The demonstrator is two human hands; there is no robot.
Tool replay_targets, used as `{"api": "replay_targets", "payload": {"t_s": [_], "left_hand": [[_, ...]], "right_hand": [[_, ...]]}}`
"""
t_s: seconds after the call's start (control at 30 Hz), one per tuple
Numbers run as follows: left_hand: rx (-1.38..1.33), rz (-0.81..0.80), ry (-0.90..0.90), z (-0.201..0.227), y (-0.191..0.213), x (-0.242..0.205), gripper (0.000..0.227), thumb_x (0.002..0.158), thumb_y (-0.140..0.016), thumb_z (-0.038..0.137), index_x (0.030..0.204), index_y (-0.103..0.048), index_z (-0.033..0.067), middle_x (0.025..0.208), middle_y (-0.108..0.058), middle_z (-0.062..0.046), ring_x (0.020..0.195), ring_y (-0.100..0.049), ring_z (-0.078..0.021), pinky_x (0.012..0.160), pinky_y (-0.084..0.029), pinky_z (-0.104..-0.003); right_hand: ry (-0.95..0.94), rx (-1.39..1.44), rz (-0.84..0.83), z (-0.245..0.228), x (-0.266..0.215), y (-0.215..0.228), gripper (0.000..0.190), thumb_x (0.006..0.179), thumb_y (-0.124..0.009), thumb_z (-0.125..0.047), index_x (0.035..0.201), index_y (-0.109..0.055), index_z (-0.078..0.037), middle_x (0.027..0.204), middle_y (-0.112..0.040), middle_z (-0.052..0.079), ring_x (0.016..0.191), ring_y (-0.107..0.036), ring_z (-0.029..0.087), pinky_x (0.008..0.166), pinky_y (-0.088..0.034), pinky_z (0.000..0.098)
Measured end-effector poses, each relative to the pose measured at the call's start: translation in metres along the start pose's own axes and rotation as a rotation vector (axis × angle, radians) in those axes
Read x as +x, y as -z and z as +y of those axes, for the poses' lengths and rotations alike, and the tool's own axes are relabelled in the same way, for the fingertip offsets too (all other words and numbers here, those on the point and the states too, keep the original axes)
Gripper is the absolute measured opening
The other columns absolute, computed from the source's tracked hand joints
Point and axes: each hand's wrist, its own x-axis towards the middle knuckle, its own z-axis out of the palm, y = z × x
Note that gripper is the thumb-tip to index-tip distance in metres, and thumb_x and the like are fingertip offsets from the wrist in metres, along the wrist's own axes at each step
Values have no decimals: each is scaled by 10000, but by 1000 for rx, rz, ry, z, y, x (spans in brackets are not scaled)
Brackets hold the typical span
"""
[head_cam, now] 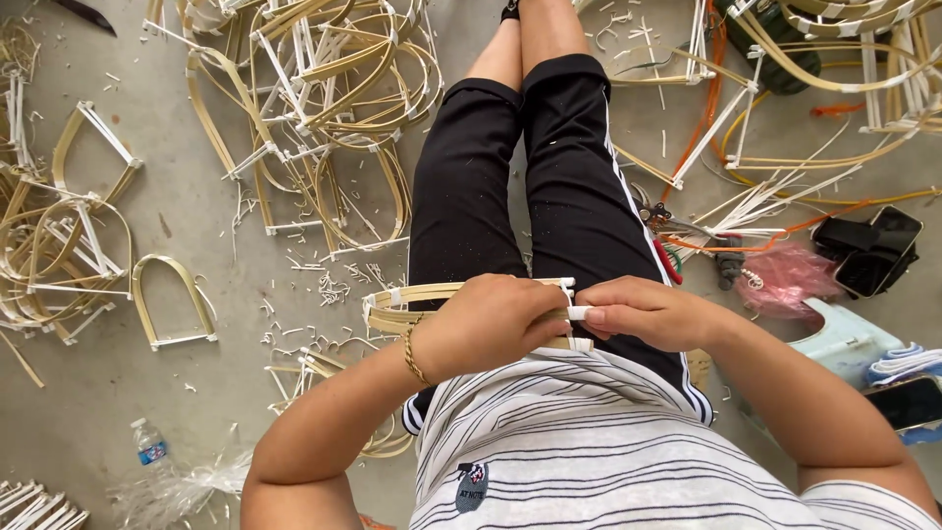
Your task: Assembling and trimming structural bamboo frames for furniture using hand tools while seated on the floor.
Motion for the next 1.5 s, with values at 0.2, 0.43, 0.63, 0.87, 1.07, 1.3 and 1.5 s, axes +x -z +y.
{"api": "replay_targets", "payload": {"t_s": [0.2, 0.43, 0.63, 0.87, 1.07, 1.3, 1.5], "left_hand": [[183, 143, -146, 0, -14, -9, 151, 954, -698, 190, 888, -632, 71, 785, -680, -65, 733, -689, -276, 673, -543, -396], [234, 157, -168, 2, -13, -13, 121, 954, -677, 152, 932, -625, 45, 790, -669, -83, 719, -682, -285, 663, -540, -397], [285, 87, -13, 3, 13, 20, 220, 924, -727, 272, 962, -648, 70, 832, -669, -88, 778, -654, -299, 687, -518, -418], [606, 154, -61, -21, 33, 36, 428, 913, -713, 201, 1296, -627, 29, 865, -607, -93, 782, -592, -270, 696, -491, -384], [712, 340, -95, -51, 60, 33, 465, 1013, -646, 58, 1464, -532, 48, 849, -605, -74, 671, -583, -222, 607, -472, -364], [-446, 477, 364, -110, 66, 22, 259, 1116, -488, 106, 1359, -579, 106, 822, -589, 34, 636, -503, -41, 543, -404, -213], [-877, 355, 457, -121, 11, 36, 220, 1098, -484, 148, 1271, -605, 86, 786, -580, 40, 632, -506, -29, 554, -421, -192]], "right_hand": [[36, -94, -6, -22, 5, -5, 336, 1034, -460, -269, 905, -625, -7, 707, -511, 35, 659, -457, 147, 619, -426, 329], [82, -189, -27, -18, 14, -6, 377, 1058, -463, -275, 837, -580, 7, 731, -562, 55, 692, -518, 165, 677, -472, 336], [21, -83, 218, -1, 10, 51, 307, 994, -562, -284, 1119, -698, -39, 916, -664, 29, 820, -617, 131, 739, -535, 299], [-638, -843, 972, 278, -8, 119, 780, 873, -758, -471, 1447, -512, -4, 1383, -557, 261, 1256, -552, 431, 1031, -473, 499], [-920, -1131, 991, 326, 12, 112, 1309, 549, -846, -659, 1534, -268, -19, 1556, -392, 243, 1455, -319, 426, 1109, -204, 641], [-867, -1058, 857, 320, -24, 127, 717, 862, -741, -392, 1465, -530, -67, 1331, -577, 192, 1281, -527, 364, 1215, -260, 591], [-704, -1057, 900, 348, -25, 136, 735, 911, -709, -420, 1495, -409, -88, 1478, -454, 184, 1356, -413, 357, 1131, -290, 540]]}}
